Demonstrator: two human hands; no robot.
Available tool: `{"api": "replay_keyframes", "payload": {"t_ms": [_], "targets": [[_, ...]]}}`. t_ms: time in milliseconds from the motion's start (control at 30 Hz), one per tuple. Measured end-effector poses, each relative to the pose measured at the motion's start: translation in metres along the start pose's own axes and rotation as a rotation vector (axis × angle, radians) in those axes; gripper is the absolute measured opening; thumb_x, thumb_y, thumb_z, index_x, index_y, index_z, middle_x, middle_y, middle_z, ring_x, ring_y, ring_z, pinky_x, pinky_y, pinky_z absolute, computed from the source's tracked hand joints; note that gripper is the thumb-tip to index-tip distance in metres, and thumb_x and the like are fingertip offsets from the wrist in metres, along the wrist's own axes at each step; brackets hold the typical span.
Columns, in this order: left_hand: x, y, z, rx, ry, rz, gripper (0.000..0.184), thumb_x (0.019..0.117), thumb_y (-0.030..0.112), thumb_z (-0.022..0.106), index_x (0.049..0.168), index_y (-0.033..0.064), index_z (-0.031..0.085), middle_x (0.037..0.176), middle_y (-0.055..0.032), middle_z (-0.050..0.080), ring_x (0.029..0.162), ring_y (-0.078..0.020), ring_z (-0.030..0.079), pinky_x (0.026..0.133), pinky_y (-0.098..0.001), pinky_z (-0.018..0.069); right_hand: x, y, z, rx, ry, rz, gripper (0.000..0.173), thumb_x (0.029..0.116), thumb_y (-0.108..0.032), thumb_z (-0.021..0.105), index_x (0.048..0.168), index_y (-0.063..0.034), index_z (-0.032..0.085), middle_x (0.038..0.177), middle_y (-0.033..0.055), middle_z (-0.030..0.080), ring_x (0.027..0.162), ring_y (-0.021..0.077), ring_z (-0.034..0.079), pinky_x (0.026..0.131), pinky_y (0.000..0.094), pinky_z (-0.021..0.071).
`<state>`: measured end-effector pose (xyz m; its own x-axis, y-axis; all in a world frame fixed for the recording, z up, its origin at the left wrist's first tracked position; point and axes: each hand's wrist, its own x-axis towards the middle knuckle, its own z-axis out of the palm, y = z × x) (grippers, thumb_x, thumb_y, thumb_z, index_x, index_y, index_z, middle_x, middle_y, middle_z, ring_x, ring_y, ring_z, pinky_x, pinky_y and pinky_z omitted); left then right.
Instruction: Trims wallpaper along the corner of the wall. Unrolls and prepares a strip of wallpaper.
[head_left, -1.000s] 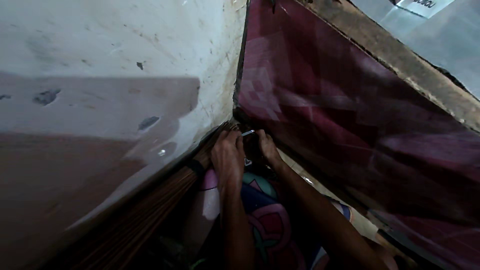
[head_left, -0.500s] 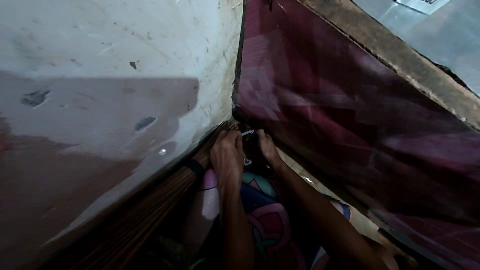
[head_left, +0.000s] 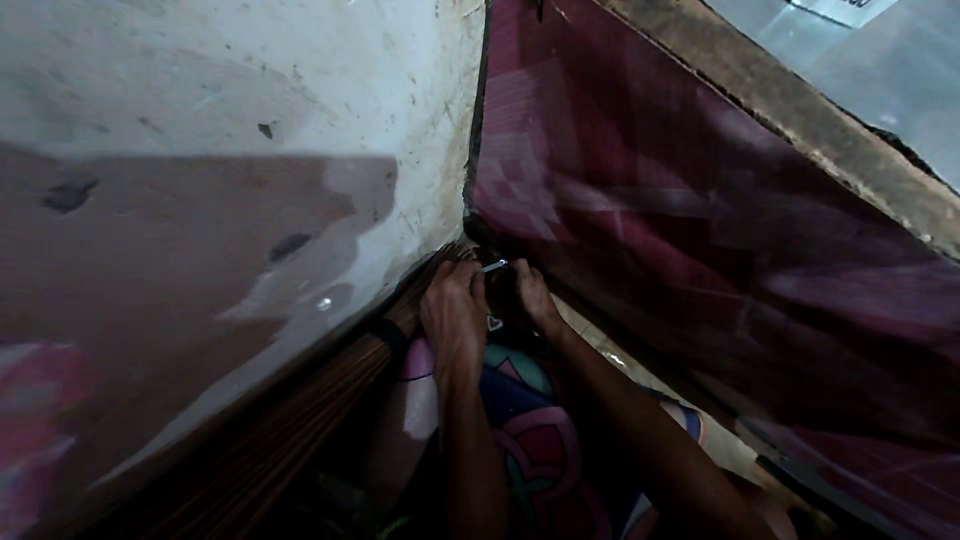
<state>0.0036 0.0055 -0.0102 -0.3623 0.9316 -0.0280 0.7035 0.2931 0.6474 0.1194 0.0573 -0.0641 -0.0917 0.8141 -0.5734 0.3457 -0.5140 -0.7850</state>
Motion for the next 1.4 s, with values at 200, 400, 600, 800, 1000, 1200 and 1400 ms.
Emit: {"api": "replay_keyframes", "payload": {"t_ms": [200, 400, 600, 800, 1000, 1200, 1400], "targets": [[-0.0003, -0.0010, 0.0010, -0.006, 0.006, 0.013, 0.012, 0.0959, 0.010, 0.069, 0.103, 0.0054, 0.078, 0.099, -0.0151, 0.072, 0.088, -0.0329, 0.071, 0.078, -0.0520, 0.0565, 0.0008, 0.0020, -0.0004, -0.009, 0.002, -0.012, 0.054, 0.1139, -0.032, 0.024, 0.101, -0.0033, 0.068, 0.078, 0.0043, 0.061, 0.069, 0.0122, 0.056, 0.067, 0.0307, 0.0485], [0.0003, 0.0004, -0.0001, -0.002, -0.011, -0.003, 0.013, 0.0969, 0.010, 0.068, 0.104, 0.0049, 0.077, 0.101, -0.0158, 0.072, 0.090, -0.0331, 0.071, 0.080, -0.0530, 0.0564, 0.0001, 0.0011, -0.0005, 0.003, -0.009, 0.006, 0.056, 0.1139, -0.034, 0.024, 0.102, -0.0025, 0.069, 0.079, 0.0048, 0.062, 0.068, 0.0124, 0.056, 0.067, 0.0315, 0.0489], [-0.0003, 0.0002, -0.0001, 0.000, -0.010, 0.002, 0.013, 0.0965, 0.010, 0.068, 0.104, 0.0052, 0.077, 0.101, -0.0153, 0.073, 0.090, -0.0330, 0.071, 0.079, -0.0526, 0.0563, 0.0017, 0.0040, 0.0007, 0.022, -0.002, 0.013, 0.056, 0.1138, -0.034, 0.024, 0.100, -0.0029, 0.068, 0.078, 0.0050, 0.061, 0.069, 0.0131, 0.056, 0.067, 0.0316, 0.0491], [-0.0007, 0.0008, -0.0002, 0.001, 0.005, 0.000, 0.012, 0.0960, 0.009, 0.069, 0.103, 0.0050, 0.077, 0.100, -0.0152, 0.072, 0.088, -0.0324, 0.071, 0.078, -0.0521, 0.0566, 0.0020, 0.0041, 0.0011, -0.007, 0.004, 0.006, 0.055, 0.1139, -0.033, 0.025, 0.103, -0.0022, 0.068, 0.081, 0.0063, 0.063, 0.071, 0.0139, 0.058, 0.069, 0.0328, 0.0499], [-0.0004, 0.0003, 0.0001, 0.009, 0.006, 0.013, 0.012, 0.0961, 0.009, 0.069, 0.103, 0.0052, 0.077, 0.099, -0.0153, 0.073, 0.088, -0.0331, 0.071, 0.077, -0.0518, 0.0566, 0.0020, 0.0039, 0.0005, -0.003, 0.003, 0.006, 0.055, 0.1138, -0.033, 0.024, 0.102, -0.0026, 0.069, 0.081, 0.0055, 0.062, 0.072, 0.0139, 0.057, 0.070, 0.0333, 0.0491], [-0.0006, 0.0004, 0.0004, 0.009, 0.004, -0.001, 0.012, 0.0959, 0.009, 0.069, 0.103, 0.0055, 0.077, 0.100, -0.0152, 0.072, 0.088, -0.0328, 0.071, 0.078, -0.0526, 0.0560, 0.0022, 0.0051, 0.0003, -0.021, 0.003, -0.010, 0.055, 0.1137, -0.033, 0.024, 0.101, -0.0028, 0.068, 0.080, 0.0054, 0.062, 0.072, 0.0139, 0.057, 0.070, 0.0334, 0.0495], [-0.0005, -0.0004, 0.0010, 0.006, 0.004, 0.002, 0.012, 0.0964, 0.009, 0.068, 0.103, 0.0056, 0.078, 0.101, -0.0154, 0.072, 0.089, -0.0333, 0.071, 0.078, -0.0532, 0.0561, 0.0025, 0.0060, 0.0007, -0.002, 0.007, -0.015, 0.055, 0.1136, -0.034, 0.025, 0.097, -0.0037, 0.068, 0.076, 0.0034, 0.061, 0.068, 0.0121, 0.055, 0.067, 0.0319, 0.0482]]}}
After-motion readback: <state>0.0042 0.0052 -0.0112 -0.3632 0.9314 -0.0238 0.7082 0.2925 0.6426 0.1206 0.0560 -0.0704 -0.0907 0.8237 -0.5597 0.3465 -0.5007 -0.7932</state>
